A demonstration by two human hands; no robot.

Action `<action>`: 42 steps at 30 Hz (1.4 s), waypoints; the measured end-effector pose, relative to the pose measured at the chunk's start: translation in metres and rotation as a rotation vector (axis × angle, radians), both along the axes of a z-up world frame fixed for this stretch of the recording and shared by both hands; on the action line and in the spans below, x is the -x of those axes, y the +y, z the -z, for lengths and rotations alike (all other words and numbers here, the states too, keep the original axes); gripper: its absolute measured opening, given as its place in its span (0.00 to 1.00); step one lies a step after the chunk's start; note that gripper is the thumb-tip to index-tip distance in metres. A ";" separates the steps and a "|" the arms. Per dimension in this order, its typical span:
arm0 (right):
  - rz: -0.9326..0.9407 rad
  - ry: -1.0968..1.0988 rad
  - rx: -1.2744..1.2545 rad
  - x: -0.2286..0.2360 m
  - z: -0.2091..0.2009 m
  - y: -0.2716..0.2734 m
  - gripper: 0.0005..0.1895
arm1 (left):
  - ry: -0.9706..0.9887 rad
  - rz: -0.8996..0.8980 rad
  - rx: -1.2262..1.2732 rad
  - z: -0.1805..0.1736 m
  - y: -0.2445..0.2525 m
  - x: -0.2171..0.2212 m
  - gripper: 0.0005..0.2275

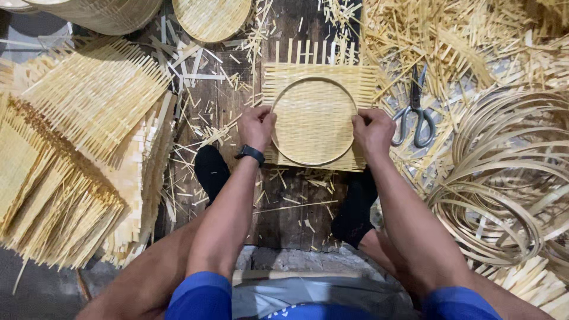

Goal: The person weaves bamboo strips onto a circular frame by hand, using scissors to trim the excess material and smoothing the woven surface against a wooden block.

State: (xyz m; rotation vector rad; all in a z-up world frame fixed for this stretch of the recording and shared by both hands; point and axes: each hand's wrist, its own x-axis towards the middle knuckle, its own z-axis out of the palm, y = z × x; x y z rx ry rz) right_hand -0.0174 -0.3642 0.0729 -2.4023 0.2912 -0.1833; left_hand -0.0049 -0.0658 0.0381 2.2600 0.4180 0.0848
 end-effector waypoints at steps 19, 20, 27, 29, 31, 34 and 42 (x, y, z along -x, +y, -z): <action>0.009 0.101 -0.102 -0.004 -0.006 -0.003 0.09 | 0.357 -0.044 0.072 -0.021 0.012 -0.023 0.09; -0.005 0.081 -0.084 -0.003 -0.005 -0.004 0.08 | 0.393 -0.063 0.108 -0.019 0.011 -0.022 0.10; 0.004 0.164 -0.143 -0.004 -0.001 -0.011 0.09 | 0.400 -0.083 0.049 -0.005 0.009 -0.025 0.09; 0.002 0.168 -0.149 -0.005 0.001 -0.011 0.10 | 0.348 -0.060 0.060 -0.004 0.013 -0.020 0.10; -0.001 0.166 -0.157 -0.008 0.003 -0.014 0.10 | 0.291 -0.037 0.068 -0.003 0.014 -0.022 0.10; 0.031 0.238 -0.161 -0.005 0.012 -0.019 0.10 | 0.317 -0.066 0.246 0.007 0.015 -0.014 0.08; -0.032 0.349 -0.235 -0.019 -0.007 -0.023 0.13 | 0.276 -0.018 0.267 -0.005 0.016 -0.021 0.08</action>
